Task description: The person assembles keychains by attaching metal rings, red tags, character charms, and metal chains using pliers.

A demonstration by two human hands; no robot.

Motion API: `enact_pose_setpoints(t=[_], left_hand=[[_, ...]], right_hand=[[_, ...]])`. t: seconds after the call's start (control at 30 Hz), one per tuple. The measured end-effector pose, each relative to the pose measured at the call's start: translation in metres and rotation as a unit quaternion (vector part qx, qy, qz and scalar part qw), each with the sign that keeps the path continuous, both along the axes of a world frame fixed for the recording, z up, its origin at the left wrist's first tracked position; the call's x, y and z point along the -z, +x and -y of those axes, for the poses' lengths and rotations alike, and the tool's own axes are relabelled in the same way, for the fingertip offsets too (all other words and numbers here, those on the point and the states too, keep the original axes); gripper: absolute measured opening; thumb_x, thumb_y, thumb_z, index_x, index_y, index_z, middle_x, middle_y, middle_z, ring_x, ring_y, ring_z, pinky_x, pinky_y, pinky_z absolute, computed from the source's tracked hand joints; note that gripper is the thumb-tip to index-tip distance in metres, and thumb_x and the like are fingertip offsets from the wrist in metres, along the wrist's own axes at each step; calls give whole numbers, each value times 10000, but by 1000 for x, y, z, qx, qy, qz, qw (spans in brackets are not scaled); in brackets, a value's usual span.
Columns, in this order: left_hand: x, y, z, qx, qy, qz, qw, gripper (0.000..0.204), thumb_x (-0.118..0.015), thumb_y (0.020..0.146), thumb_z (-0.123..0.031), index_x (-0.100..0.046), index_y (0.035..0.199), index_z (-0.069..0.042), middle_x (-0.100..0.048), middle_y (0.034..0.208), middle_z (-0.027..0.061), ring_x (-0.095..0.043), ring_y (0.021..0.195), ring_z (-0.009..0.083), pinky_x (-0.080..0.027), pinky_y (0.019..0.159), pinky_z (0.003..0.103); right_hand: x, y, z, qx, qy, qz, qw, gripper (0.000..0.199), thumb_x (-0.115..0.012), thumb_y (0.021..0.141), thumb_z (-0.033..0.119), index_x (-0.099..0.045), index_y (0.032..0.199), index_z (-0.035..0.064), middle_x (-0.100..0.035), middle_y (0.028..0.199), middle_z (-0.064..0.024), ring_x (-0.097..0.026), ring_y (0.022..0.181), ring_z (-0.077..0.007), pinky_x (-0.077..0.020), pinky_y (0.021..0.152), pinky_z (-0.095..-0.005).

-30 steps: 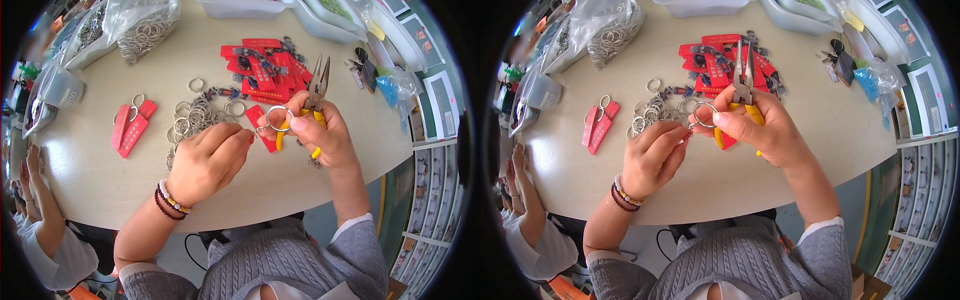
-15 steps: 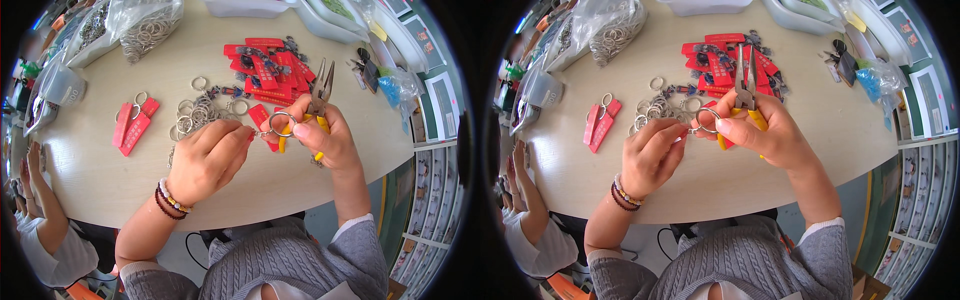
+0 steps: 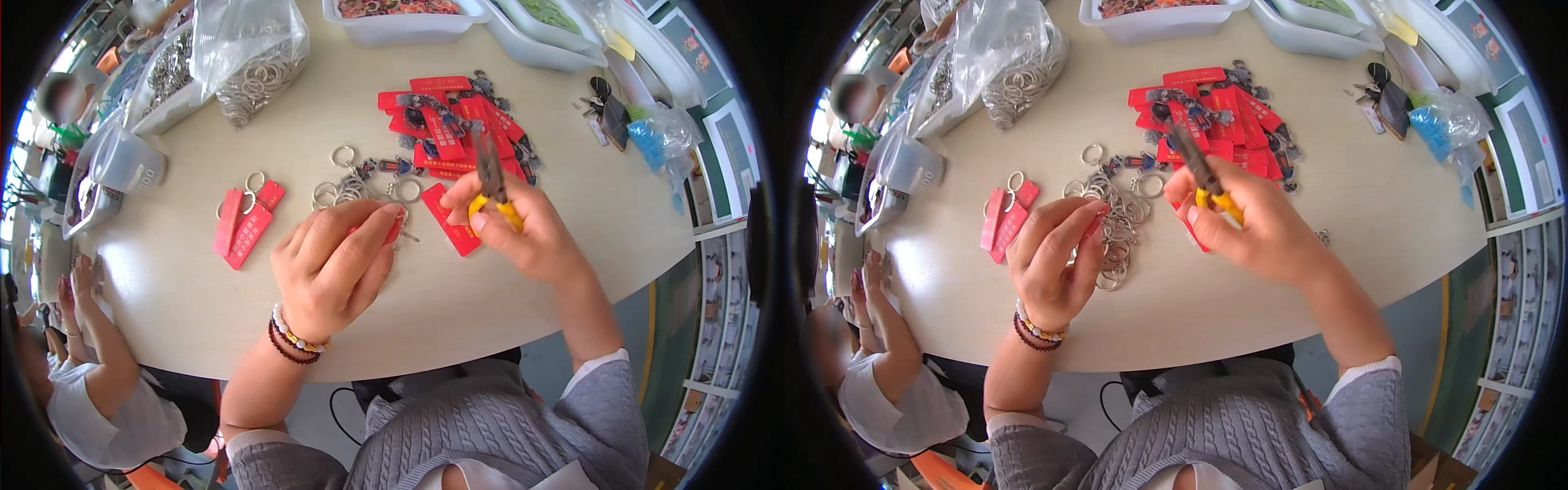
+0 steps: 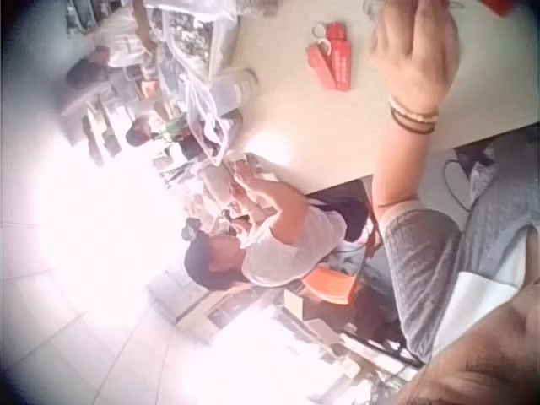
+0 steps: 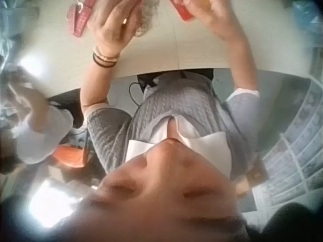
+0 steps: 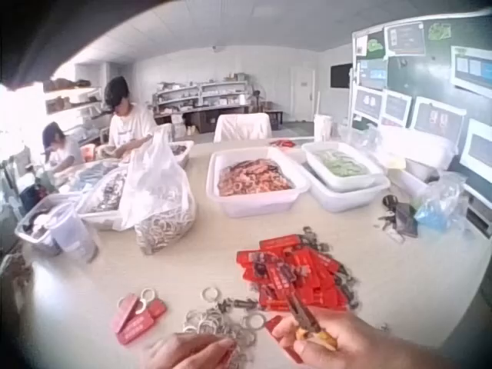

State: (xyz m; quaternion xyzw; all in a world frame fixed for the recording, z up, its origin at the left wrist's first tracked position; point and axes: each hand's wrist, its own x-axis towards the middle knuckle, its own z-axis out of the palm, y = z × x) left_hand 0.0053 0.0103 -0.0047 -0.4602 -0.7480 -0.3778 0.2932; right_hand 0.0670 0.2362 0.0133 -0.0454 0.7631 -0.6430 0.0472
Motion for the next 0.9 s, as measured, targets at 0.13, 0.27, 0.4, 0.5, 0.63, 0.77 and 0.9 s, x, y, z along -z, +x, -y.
enact_pose_setpoints(t=[0.13, 0.27, 0.4, 0.5, 0.63, 0.77, 0.9], left_hand=[[-2, 5, -1, -33, -7, -30, 999, 361, -710, 633, -44, -670, 991, -30, -651, 897, 72, -625, 709, 192, -498, 603, 283], [-4, 9, -2, -41, -7, -47, 998, 339, -716, 643, -48, -674, 979, -28, -660, 899, 79, -635, 721, 191, -503, 615, 278], [-2, 6, -5, -35, -1, -62, 997, 320, -716, 654, -44, -670, 970, -15, -664, 902, 87, -639, 720, 193, -508, 619, 278], [-4, 11, -5, -34, -11, -63, 997, 295, -720, 652, -40, -667, 940, -9, -666, 900, 94, -639, 712, 199, -505, 613, 275], [-4, 10, -6, -33, -7, -78, 996, 281, -723, 648, -38, -660, 920, -6, -668, 897, 100, -638, 700, 206, -502, 604, 277], [-5, 11, -5, -47, -28, -92, 994, 287, -724, 649, -36, -659, 928, -4, -669, 902, 100, -638, 697, 208, -503, 602, 283], [-4, 12, -5, -57, -43, -103, 992, 266, -726, 672, -41, -665, 929, -13, -669, 909, 89, -638, 697, 201, -500, 598, 278]], right_hand=[[2, 5, 12, -1, 194, -145, 970, 276, -597, 807, 32, -549, 1077, 4, -582, 949, -114, -601, 812, -227, -486, 743, -326], [5, 6, 20, 5, 258, -283, 924, 372, -604, 719, -1, -546, 1087, -3, -559, 1021, -157, -572, 944, -332, -469, 830, -412], [5, 8, 23, 29, 322, -337, 884, 375, -618, 724, 24, -541, 1087, -25, -553, 1029, -154, -564, 953, -324, -447, 864, -428], [4, 13, 25, 41, 348, -346, 870, 399, -621, 718, 26, -546, 1107, -20, -546, 1039, -150, -559, 948, -318, -448, 854, -432], [3, 13, 27, 52, 393, -372, 839, 361, -651, 722, 90, -545, 1048, -23, -542, 917, -118, -562, 826, -265, -447, 742, -389], [2, 14, 27, 60, 407, -359, 837, 278, -660, 719, 102, -547, 955, 9, -538, 853, -98, -568, 791, -252, -452, 709, -376], [6, 10, 25, 50, 407, -353, 841, 220, -663, 721, 114, -521, 868, 34, -537, 808, -95, -573, 742, -247, -465, 670, -368]])
